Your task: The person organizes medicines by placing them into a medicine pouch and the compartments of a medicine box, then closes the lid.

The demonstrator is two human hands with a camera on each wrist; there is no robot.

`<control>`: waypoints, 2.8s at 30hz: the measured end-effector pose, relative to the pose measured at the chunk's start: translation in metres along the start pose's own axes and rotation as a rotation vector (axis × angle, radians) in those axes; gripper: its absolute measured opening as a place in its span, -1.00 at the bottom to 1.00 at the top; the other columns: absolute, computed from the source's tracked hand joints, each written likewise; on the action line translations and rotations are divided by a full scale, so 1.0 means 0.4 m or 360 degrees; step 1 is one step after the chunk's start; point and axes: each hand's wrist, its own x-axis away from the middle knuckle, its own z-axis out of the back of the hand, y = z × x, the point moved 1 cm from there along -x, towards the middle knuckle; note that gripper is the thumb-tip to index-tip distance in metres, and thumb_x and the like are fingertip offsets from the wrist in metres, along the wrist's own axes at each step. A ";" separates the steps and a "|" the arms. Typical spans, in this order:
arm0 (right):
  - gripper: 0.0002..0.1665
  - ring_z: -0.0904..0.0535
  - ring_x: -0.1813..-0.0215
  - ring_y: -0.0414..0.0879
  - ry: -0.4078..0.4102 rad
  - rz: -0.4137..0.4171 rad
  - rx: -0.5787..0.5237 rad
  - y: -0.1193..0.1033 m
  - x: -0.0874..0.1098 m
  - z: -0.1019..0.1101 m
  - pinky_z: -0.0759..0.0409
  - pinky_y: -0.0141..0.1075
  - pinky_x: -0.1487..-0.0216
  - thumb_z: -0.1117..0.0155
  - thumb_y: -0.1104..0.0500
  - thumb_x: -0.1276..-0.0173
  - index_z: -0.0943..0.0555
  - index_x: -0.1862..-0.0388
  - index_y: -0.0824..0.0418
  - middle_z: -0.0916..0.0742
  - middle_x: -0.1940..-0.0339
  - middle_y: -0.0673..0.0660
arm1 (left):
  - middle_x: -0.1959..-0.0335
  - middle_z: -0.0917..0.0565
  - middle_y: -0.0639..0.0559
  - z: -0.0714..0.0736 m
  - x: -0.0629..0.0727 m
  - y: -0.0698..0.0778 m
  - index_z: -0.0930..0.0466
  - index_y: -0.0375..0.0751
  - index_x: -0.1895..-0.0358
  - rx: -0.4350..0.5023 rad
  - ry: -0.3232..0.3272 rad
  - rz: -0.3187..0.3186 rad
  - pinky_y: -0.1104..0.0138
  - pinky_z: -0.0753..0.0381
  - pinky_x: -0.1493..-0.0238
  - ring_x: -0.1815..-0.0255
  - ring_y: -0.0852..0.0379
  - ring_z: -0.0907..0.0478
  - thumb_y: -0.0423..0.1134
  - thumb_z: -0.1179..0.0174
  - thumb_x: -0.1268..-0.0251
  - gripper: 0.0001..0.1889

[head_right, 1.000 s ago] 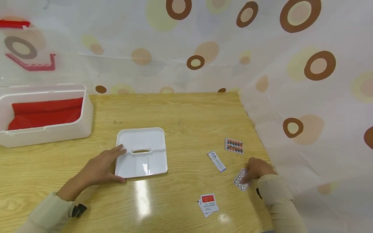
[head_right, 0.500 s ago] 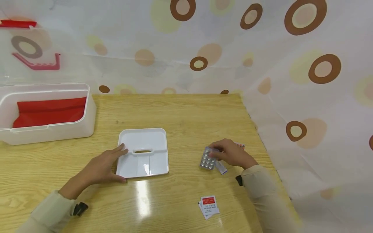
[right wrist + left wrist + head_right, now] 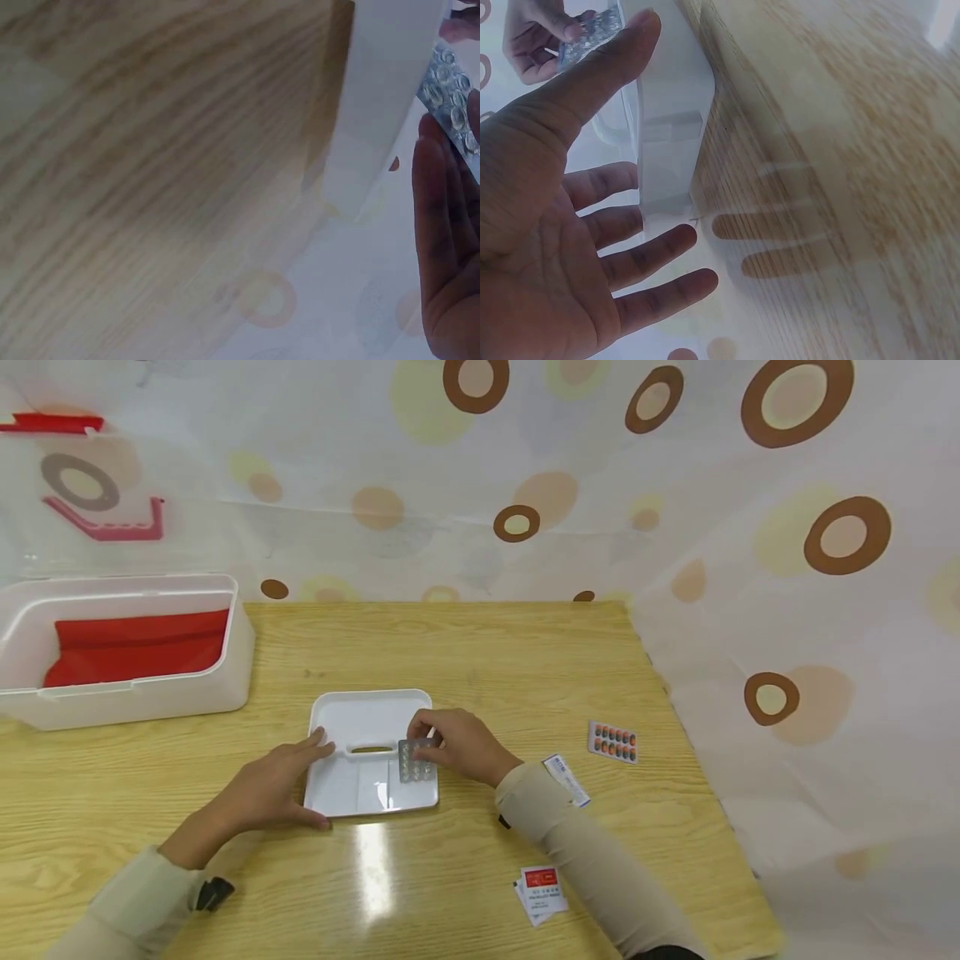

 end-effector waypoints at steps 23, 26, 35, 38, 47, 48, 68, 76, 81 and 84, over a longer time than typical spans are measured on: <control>-0.64 -0.61 0.29 -0.19 0.0183 -0.0251 0.0549 0.103 0.142 0.114 -0.54 -0.34 0.33 -0.39 0.03 -0.34 -0.69 -0.06 0.14 -0.73 0.22 0.01 | -0.49 -0.26 -0.44 -0.019 0.007 0.004 -0.42 -0.36 -0.36 0.0014 0.0014 -0.0038 -0.19 -0.59 -0.06 -0.36 -0.38 -0.42 0.12 -0.66 0.40 0.12; -0.65 -0.60 0.31 -0.18 0.0212 -0.0380 0.0633 0.148 0.203 0.178 -0.53 -0.30 0.36 -0.37 0.06 -0.35 -0.69 -0.05 0.16 -0.74 0.23 0.03 | -0.50 -0.25 -0.43 -0.019 0.009 0.004 -0.42 -0.35 -0.36 0.0027 0.0014 -0.0028 -0.20 -0.59 -0.07 -0.37 -0.38 -0.41 0.12 -0.66 0.41 0.12; -0.79 -0.56 0.29 -0.26 -0.0020 -0.0392 0.0480 0.180 0.359 0.179 -0.53 -0.37 0.31 -0.43 0.10 -0.28 -0.71 0.14 0.11 -0.73 0.27 -0.05 | -0.52 -0.23 -0.41 -0.013 0.004 -0.003 -0.41 -0.33 -0.38 0.0025 0.0018 -0.0011 -0.21 -0.59 -0.04 -0.37 -0.39 -0.41 0.13 -0.65 0.37 0.11; -0.75 -0.58 0.23 -0.27 -0.0229 -0.0313 0.0357 0.154 0.399 0.138 -0.57 -0.37 0.22 -0.50 -0.01 -0.20 -0.70 0.18 0.01 -0.73 0.22 -0.12 | -0.52 -0.22 -0.41 -0.012 -0.001 -0.003 -0.41 -0.34 -0.38 0.0019 0.0014 -0.0020 -0.22 -0.59 -0.03 -0.37 -0.40 -0.40 0.13 -0.64 0.37 0.11; -0.30 -0.32 0.24 -0.38 -0.0506 -0.0164 0.0606 0.095 0.442 0.039 -0.52 -0.41 0.22 -0.71 -0.21 0.30 -0.47 0.26 -0.05 -0.46 0.24 -0.23 | -0.52 -0.22 -0.39 -0.008 -0.005 -0.003 -0.41 -0.33 -0.38 0.0021 0.0021 -0.0015 -0.20 -0.60 0.00 -0.36 -0.38 -0.41 0.11 -0.65 0.36 0.10; -0.29 -0.28 0.26 -0.37 -0.0500 -0.0142 0.0654 0.093 0.439 0.034 -0.47 -0.44 0.26 -0.72 -0.21 0.34 -0.46 0.30 -0.04 -0.44 0.27 -0.23 | -0.53 -0.22 -0.39 -0.008 -0.005 -0.003 -0.41 -0.32 -0.38 0.0020 0.0020 -0.0011 -0.20 -0.60 -0.01 -0.37 -0.38 -0.41 0.12 -0.64 0.35 0.10; -0.59 -0.32 0.45 -0.42 -0.0600 -0.0279 0.0014 0.106 0.384 0.033 -0.36 -0.49 0.42 -0.58 0.08 -0.07 -0.44 0.42 0.08 -0.48 0.51 -0.16 | -0.54 -0.21 -0.35 -0.010 -0.002 0.000 -0.39 -0.28 -0.41 0.0032 0.0004 0.0024 -0.21 -0.59 -0.03 -0.39 -0.38 -0.39 0.15 -0.64 0.37 0.13; -0.75 -0.54 0.32 -0.33 -0.0484 -0.0386 -0.0619 0.150 0.325 0.044 -0.55 -0.42 0.27 -0.12 0.13 -0.54 -0.50 -0.04 0.27 -0.69 0.25 0.10 | -0.55 -0.21 -0.34 -0.011 -0.005 -0.001 -0.39 -0.29 -0.42 0.0027 0.0009 0.0035 -0.21 -0.59 -0.06 -0.40 -0.37 -0.39 0.12 -0.66 0.37 0.13; -0.70 -0.60 0.23 -0.25 -0.0419 -0.0315 -0.0694 0.103 0.241 0.053 -0.67 -0.25 0.18 -0.03 0.22 -0.57 -0.51 -0.12 0.39 -0.71 0.16 0.27 | -0.55 -0.19 -0.33 -0.008 -0.006 0.001 -0.37 -0.27 -0.43 0.0047 -0.0004 0.0053 -0.21 -0.58 -0.07 -0.41 -0.36 -0.38 0.10 -0.66 0.36 0.13; -0.67 -0.63 0.23 -0.27 -0.0332 -0.0239 -0.0664 0.052 0.177 0.050 -0.69 -0.25 0.20 -0.19 0.28 -0.46 -0.54 -0.13 0.41 -0.74 0.11 0.31 | -0.56 -0.19 -0.32 -0.008 -0.007 0.001 -0.37 -0.27 -0.43 0.0051 -0.0012 0.0065 -0.22 -0.57 -0.08 -0.41 -0.35 -0.37 0.10 -0.66 0.35 0.13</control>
